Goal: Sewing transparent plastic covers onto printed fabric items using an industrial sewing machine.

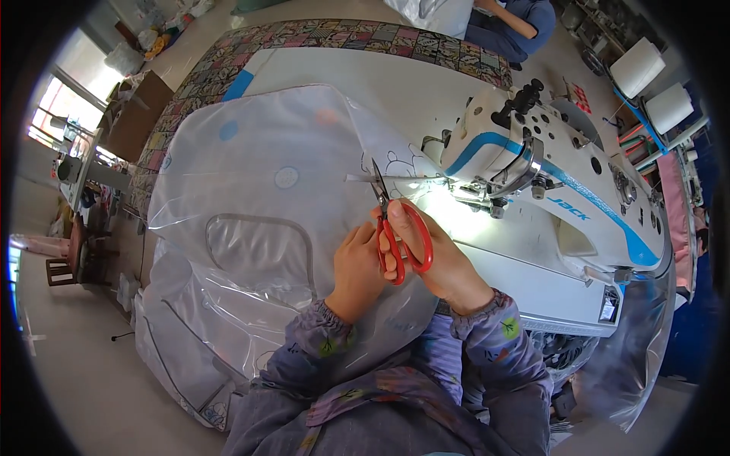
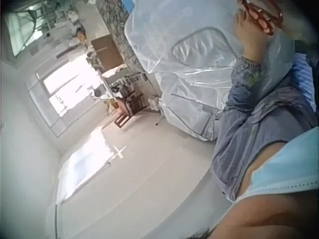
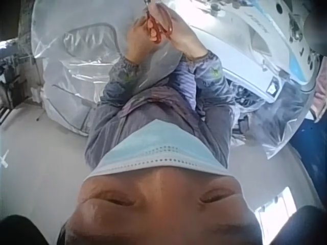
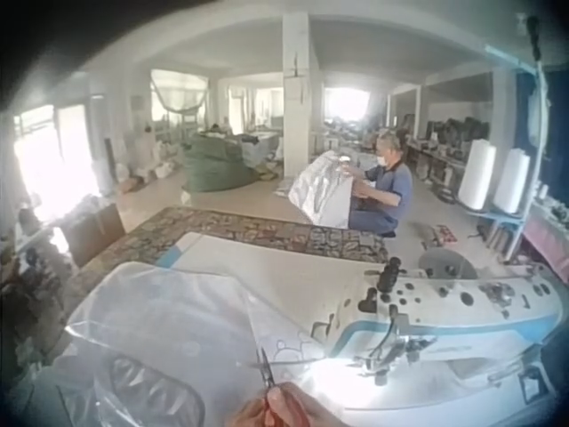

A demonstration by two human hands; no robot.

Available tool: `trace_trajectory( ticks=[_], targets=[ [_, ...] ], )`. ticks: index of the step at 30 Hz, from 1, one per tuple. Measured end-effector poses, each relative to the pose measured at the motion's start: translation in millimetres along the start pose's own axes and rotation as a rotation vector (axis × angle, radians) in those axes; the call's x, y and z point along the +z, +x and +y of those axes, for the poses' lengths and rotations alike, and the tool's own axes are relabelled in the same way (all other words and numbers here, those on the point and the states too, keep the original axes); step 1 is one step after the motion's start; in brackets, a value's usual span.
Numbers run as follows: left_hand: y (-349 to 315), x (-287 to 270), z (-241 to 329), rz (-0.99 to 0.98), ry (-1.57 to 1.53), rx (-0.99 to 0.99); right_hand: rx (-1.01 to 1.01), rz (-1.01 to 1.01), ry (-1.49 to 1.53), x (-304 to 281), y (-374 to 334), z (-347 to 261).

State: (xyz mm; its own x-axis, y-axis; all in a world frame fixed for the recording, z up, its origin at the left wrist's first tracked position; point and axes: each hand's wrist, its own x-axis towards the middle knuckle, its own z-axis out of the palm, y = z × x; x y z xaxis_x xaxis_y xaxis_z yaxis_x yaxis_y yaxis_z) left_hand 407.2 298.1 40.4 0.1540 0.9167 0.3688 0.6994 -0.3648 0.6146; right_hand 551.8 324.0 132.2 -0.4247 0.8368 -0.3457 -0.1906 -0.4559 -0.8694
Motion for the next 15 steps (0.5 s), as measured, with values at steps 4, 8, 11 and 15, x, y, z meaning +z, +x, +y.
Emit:
trace_trajectory(
  ticks=[4, 8, 11, 15],
  targets=[
    [1.1, 3.3, 1.7, 0.08, -0.012, 0.024, -0.025, -0.041, -0.023, 0.4, -4.0, 3.1],
    [-6.0, -7.3, -16.0, -0.023, -0.144, 0.017, -0.016, -0.099, -0.243, -1.1, -37.9, 6.7],
    [-20.8, -58.9, -73.9, 0.185, -0.195, -0.153, -0.16, -0.115, -0.628, -22.2, -78.1, 13.0],
    [-57.5, -208.6, -242.5, 0.852, 0.539, -0.544, -0.149, 0.313, -0.803, -77.9, -132.5, 22.6]
  ],
)
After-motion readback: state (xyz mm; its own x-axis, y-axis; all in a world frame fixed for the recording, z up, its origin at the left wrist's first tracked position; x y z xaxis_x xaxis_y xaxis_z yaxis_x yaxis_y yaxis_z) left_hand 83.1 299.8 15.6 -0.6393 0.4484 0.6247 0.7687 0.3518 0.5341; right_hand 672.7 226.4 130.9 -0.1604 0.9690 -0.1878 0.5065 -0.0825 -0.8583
